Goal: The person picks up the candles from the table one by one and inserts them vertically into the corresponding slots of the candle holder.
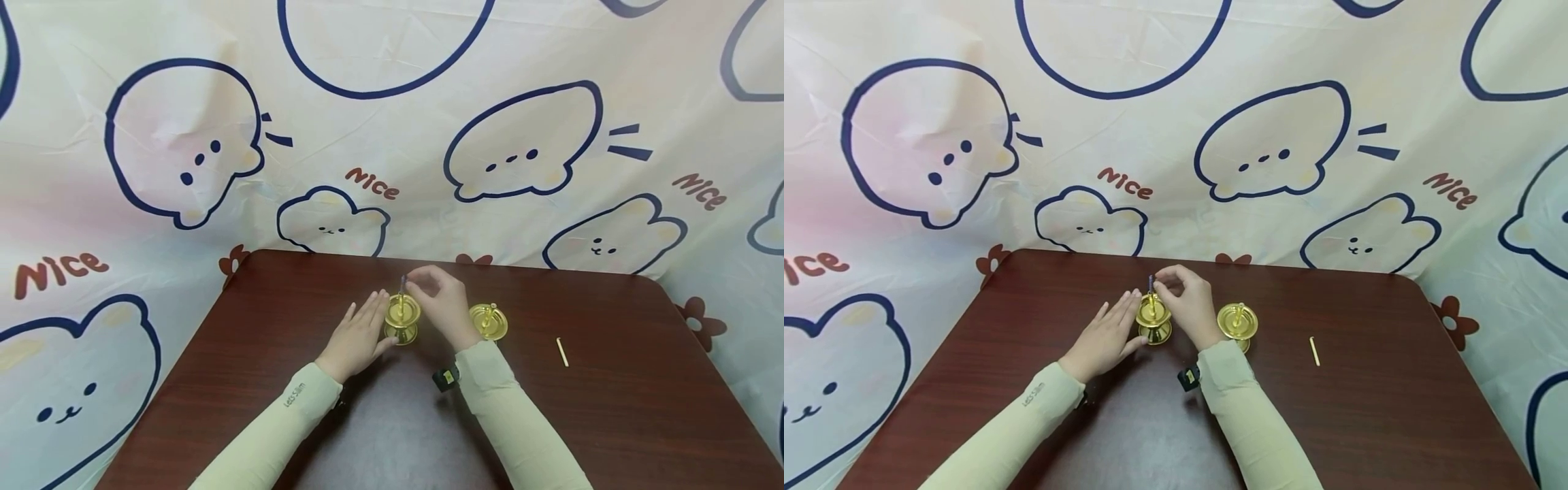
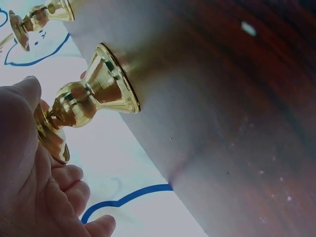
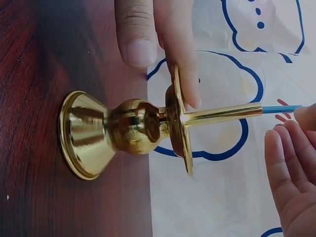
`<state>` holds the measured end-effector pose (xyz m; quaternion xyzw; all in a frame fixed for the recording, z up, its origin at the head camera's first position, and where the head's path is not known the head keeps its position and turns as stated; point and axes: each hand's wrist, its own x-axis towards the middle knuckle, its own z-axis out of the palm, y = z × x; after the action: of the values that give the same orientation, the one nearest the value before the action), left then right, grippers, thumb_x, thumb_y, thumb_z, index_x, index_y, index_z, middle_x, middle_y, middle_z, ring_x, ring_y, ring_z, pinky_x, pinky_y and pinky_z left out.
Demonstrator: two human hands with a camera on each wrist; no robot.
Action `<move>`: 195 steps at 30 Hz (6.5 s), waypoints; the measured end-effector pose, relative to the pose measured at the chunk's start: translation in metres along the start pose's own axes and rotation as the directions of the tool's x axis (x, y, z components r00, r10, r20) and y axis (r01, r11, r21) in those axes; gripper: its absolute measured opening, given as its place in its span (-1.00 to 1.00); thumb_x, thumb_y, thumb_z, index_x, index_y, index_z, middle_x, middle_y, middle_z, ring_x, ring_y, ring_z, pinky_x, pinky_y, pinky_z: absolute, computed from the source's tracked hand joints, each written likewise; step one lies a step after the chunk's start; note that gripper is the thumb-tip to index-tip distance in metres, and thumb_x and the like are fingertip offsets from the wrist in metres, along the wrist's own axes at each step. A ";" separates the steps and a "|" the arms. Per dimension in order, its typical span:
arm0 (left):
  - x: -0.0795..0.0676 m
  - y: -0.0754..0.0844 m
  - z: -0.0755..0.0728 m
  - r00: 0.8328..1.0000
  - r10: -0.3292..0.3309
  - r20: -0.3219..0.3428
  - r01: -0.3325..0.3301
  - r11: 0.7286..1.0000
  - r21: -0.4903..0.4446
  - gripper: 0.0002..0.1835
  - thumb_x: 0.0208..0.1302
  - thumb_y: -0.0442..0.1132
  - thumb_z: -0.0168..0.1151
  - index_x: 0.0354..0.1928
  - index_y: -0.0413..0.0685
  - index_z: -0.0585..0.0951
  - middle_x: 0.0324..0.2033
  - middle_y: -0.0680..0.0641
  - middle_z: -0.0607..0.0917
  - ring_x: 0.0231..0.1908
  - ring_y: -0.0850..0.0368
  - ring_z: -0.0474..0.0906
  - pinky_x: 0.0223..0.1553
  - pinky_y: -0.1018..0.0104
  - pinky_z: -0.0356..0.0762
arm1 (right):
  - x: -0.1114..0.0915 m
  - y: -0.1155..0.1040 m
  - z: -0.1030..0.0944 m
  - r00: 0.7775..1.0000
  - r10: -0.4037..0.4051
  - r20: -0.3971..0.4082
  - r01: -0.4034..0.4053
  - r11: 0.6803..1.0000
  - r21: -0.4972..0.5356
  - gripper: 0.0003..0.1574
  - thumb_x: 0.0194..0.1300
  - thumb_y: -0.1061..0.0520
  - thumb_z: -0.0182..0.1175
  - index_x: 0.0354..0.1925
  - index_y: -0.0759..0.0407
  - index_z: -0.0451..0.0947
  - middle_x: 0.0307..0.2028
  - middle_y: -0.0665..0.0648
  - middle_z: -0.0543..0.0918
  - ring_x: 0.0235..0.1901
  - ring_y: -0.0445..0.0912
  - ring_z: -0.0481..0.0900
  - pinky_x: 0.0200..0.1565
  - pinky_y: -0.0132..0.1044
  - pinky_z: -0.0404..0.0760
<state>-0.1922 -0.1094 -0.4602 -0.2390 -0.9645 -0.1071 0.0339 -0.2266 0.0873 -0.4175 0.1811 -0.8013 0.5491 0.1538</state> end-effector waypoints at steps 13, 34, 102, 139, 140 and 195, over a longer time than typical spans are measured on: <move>0.000 0.000 0.000 1.000 0.004 -0.006 -0.004 1.000 -0.002 -0.12 0.50 0.14 0.11 0.60 -0.21 0.02 0.58 -0.16 0.07 0.57 -0.02 -0.07 0.50 -0.15 -0.02 | -0.010 -0.009 -0.014 0.997 -0.075 -0.032 0.073 0.995 -0.061 -0.86 0.35 0.22 0.32 -0.11 0.18 0.70 -0.13 0.11 0.76 -0.07 -0.01 0.70 0.02 0.06 0.67; -0.003 -0.005 -0.001 1.000 0.015 -0.020 -0.014 1.000 0.009 -0.14 0.52 0.21 0.02 0.60 -0.16 0.05 0.59 -0.14 0.05 0.57 -0.03 -0.10 0.48 -0.20 0.01 | -0.035 -0.031 -0.057 0.956 -0.274 -0.104 0.250 0.947 -0.200 -0.84 0.30 0.32 0.33 -0.14 0.21 0.72 -0.18 0.07 0.76 -0.18 -0.08 0.68 -0.07 -0.46 0.56; 0.020 0.115 0.005 0.972 0.225 -0.064 -0.216 0.969 0.120 -0.08 0.44 0.35 0.00 0.59 -0.11 0.12 0.57 -0.07 0.12 0.56 0.07 -0.01 0.51 -0.02 0.03 | -0.072 0.025 -0.186 0.901 0.383 -0.205 -0.434 0.776 -0.456 -0.51 0.47 0.09 0.18 0.25 0.30 0.47 0.06 0.37 0.61 -0.01 0.22 0.61 -0.16 0.03 0.63; 0.029 0.122 0.025 0.975 0.220 -0.023 -0.212 0.959 0.187 -0.08 0.44 0.39 -0.07 0.59 -0.08 0.14 0.57 -0.06 0.13 0.55 0.08 0.03 0.48 0.00 0.12 | -0.088 0.087 -0.204 0.743 0.661 -0.109 -0.616 0.610 -0.498 -0.59 0.44 0.12 0.14 0.00 0.49 0.56 -0.11 0.44 0.63 -0.19 0.23 0.58 -0.26 0.03 0.60; 0.029 0.122 0.025 0.975 0.220 -0.023 -0.212 0.959 0.188 -0.08 0.44 0.39 -0.08 0.59 -0.09 0.14 0.57 -0.06 0.13 0.55 0.08 0.03 0.48 0.00 0.12 | -0.089 0.088 -0.203 0.739 0.663 -0.115 -0.622 0.607 -0.495 -0.60 0.44 0.12 0.15 -0.02 0.48 0.58 -0.10 0.44 0.63 -0.19 0.23 0.58 -0.26 0.02 0.61; 0.032 0.123 0.025 0.981 0.189 0.040 -0.192 0.976 0.098 -0.04 0.42 0.36 0.01 0.61 -0.09 0.04 0.59 -0.07 0.04 0.57 0.06 -0.05 0.48 -0.01 0.12 | -0.092 0.097 -0.199 0.753 0.634 -0.176 -0.627 0.611 -0.483 -0.63 0.39 0.12 0.19 -0.48 0.29 0.71 -0.55 0.12 0.67 -0.48 0.02 0.53 -0.46 -0.22 0.43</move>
<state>-0.1631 0.0169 -0.4570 -0.3300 -0.9417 -0.0506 0.0415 -0.1803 0.3170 -0.4690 -0.1566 -0.9301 0.3321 -0.0114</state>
